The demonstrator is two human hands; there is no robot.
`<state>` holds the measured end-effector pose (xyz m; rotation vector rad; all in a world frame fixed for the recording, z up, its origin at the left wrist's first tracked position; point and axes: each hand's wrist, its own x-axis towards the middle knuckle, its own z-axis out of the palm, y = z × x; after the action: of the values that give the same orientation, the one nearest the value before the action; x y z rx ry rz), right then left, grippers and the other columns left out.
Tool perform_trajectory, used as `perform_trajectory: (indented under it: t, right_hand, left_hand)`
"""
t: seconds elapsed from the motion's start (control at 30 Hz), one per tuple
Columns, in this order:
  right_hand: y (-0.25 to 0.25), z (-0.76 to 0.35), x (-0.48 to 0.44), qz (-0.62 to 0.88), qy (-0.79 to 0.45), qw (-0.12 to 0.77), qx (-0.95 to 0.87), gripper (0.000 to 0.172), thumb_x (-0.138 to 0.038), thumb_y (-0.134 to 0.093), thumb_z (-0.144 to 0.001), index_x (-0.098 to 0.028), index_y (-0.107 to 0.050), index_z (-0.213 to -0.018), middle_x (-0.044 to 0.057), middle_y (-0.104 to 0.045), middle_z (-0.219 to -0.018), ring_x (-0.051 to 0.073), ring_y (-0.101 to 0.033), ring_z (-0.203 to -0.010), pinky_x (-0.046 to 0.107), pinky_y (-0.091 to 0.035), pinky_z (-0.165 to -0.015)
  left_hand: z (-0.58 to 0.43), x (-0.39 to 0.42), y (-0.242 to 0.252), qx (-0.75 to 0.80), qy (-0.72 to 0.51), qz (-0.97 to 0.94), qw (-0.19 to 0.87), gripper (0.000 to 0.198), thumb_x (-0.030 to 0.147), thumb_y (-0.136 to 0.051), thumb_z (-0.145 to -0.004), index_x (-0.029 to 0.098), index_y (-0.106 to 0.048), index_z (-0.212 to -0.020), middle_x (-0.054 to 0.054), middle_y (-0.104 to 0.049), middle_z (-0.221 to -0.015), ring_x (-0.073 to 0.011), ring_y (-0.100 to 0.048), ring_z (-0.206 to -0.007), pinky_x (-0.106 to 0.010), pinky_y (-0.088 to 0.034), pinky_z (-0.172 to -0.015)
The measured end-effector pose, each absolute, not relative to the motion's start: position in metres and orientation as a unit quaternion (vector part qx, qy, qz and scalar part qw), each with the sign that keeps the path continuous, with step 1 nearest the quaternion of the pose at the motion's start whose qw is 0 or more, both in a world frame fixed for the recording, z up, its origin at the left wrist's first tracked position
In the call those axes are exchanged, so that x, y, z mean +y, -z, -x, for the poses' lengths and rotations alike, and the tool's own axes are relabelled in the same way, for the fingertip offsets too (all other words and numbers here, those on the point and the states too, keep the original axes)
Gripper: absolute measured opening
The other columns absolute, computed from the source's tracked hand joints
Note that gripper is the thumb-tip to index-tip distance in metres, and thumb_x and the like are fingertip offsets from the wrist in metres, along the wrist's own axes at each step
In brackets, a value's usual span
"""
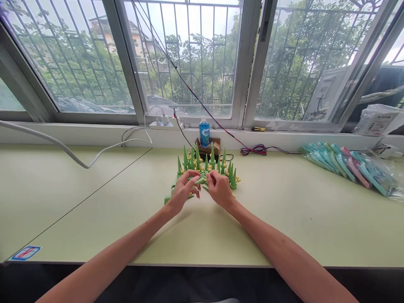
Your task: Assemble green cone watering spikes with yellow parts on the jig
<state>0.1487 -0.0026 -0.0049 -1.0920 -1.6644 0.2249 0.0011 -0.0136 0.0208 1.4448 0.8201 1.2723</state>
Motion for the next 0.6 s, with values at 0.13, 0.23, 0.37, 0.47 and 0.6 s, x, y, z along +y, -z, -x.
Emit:
perform_trajectory:
  t: [0.13,0.23,0.37,0.47,0.6]
  right_hand:
    - [0.0045,-0.1489,-0.0024,0.462,-0.093,0.538,-0.699,0.032,-0.038,-0.043,-0.093,-0.019,-0.045,-0.067,-0.005,-0.040,-0.052,0.010,-0.034,-0.048,0.024,-0.028,-0.049]
    - [0.0042,-0.1495,-0.0021,0.463,-0.090,0.540,-0.697,0.032,-0.038,-0.043,-0.093,-0.019,-0.045,-0.067,-0.005,-0.040,-0.052,0.010,-0.033,-0.048,0.024,-0.027,-0.049]
    - [0.0030,-0.1503,-0.0020,0.466,-0.083,0.541,-0.695,0.032,-0.038,-0.043,-0.092,-0.019,-0.044,-0.066,-0.005,-0.041,-0.053,0.010,-0.034,-0.049,0.023,-0.027,-0.050]
    - [0.0024,-0.1507,-0.0020,0.468,-0.084,0.542,-0.693,0.032,-0.038,-0.043,-0.092,-0.019,-0.043,-0.067,-0.005,-0.040,-0.052,0.010,-0.034,-0.048,0.023,-0.027,-0.050]
    - [0.0029,-0.1517,-0.0015,0.467,-0.085,0.544,-0.692,0.031,-0.038,-0.043,-0.093,-0.020,-0.043,-0.067,-0.005,-0.039,-0.052,0.010,-0.034,-0.048,0.023,-0.028,-0.050]
  left_hand:
    - [0.0000,-0.0124,-0.0194,0.359,-0.516,-0.599,0.496,0.025,0.038,-0.060,-0.078,0.018,-0.053,-0.091,0.002,-0.048,-0.072,-0.0080,-0.050,-0.053,-0.019,-0.046,-0.037]
    - [0.0007,-0.0128,-0.0199,0.368,-0.490,-0.602,0.512,0.027,0.038,-0.059,-0.080,0.018,-0.051,-0.096,0.002,-0.050,-0.070,-0.0079,-0.050,-0.049,-0.018,-0.043,-0.036]
    - [0.0014,-0.0142,-0.0211,0.368,-0.467,-0.608,0.526,0.033,0.041,-0.059,-0.080,0.018,-0.048,-0.103,0.000,-0.055,-0.075,-0.0086,-0.053,-0.048,-0.019,-0.043,-0.036]
    - [0.0016,-0.0146,-0.0205,0.363,-0.463,-0.613,0.528,0.035,0.042,-0.059,-0.081,0.019,-0.047,-0.106,-0.001,-0.055,-0.077,-0.0100,-0.056,-0.051,-0.020,-0.045,-0.037]
    - [0.0013,-0.0137,-0.0173,0.350,-0.458,-0.627,0.524,0.038,0.041,-0.059,-0.081,0.019,-0.046,-0.109,-0.001,-0.054,-0.081,-0.0102,-0.058,-0.053,-0.020,-0.046,-0.038]
